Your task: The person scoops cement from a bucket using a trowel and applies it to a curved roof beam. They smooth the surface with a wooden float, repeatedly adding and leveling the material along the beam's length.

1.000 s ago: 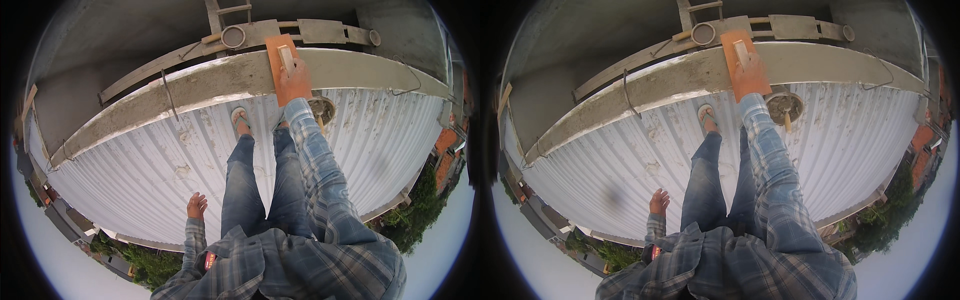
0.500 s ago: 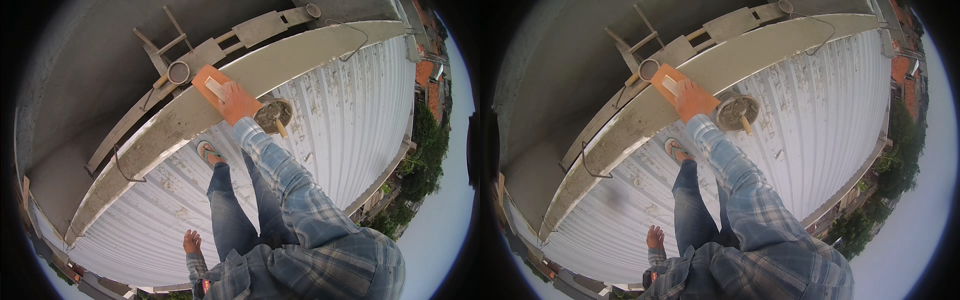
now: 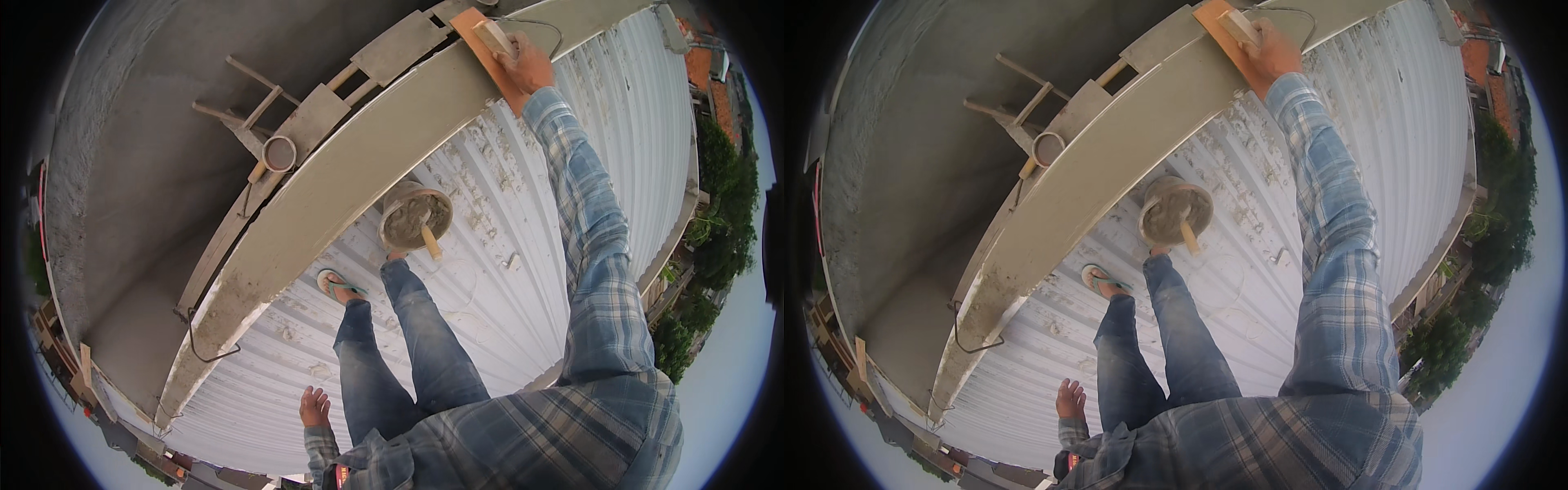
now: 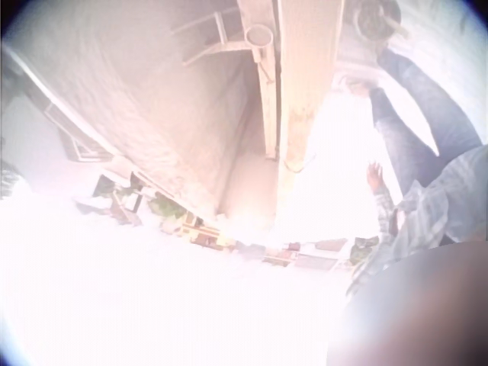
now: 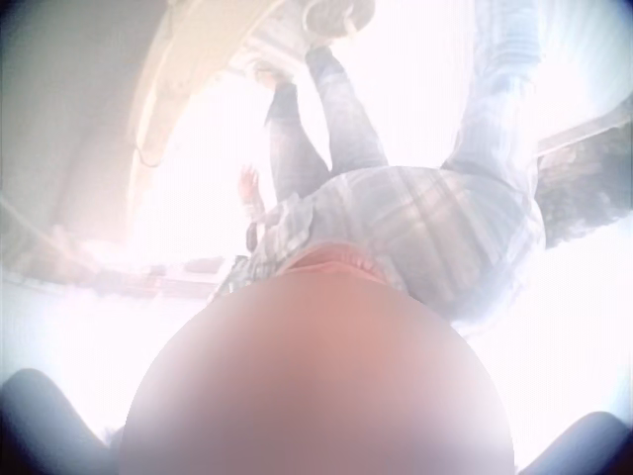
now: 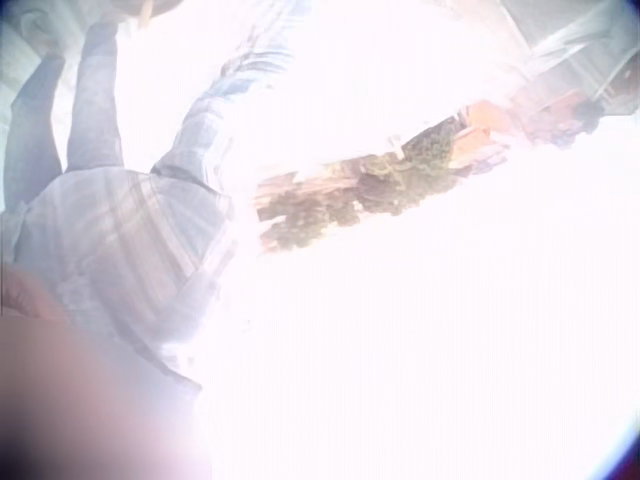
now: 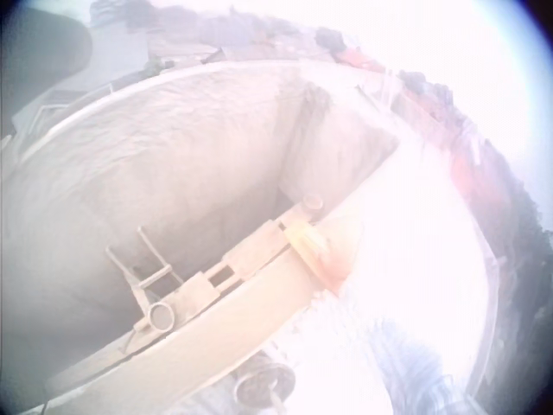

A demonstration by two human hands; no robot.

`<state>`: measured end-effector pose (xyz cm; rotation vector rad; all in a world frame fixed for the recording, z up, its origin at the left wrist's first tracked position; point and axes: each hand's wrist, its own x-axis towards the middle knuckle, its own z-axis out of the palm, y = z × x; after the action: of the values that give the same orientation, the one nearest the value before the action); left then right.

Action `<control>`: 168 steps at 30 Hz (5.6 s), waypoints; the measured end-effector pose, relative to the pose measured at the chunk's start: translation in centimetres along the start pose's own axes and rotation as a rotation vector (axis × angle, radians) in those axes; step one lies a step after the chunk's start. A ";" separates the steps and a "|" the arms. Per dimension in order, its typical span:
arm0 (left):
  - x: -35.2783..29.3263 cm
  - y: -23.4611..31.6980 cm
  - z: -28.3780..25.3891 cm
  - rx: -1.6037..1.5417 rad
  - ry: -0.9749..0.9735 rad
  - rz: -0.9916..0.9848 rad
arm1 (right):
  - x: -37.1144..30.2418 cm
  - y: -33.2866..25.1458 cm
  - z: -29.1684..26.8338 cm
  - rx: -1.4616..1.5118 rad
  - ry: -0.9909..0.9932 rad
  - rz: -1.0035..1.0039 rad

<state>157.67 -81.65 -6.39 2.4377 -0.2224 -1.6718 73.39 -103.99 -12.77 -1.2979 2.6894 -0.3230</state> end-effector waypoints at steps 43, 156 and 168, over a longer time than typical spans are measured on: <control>-2.2 0.6 3.1 0.079 0.034 -0.012 | 0.6 3.2 -0.3 0.107 -0.091 0.079; 16.9 -5.6 50.7 0.950 0.188 0.947 | -4.3 13.6 9.5 1.248 -0.047 0.186; -6.4 4.1 72.4 0.152 -0.519 0.862 | -3.5 15.8 9.0 1.773 -0.357 0.223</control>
<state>87.66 -88.61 -25.26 1.5156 -1.2820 -1.7932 65.60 -92.90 -25.35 -0.3387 1.1884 -1.6263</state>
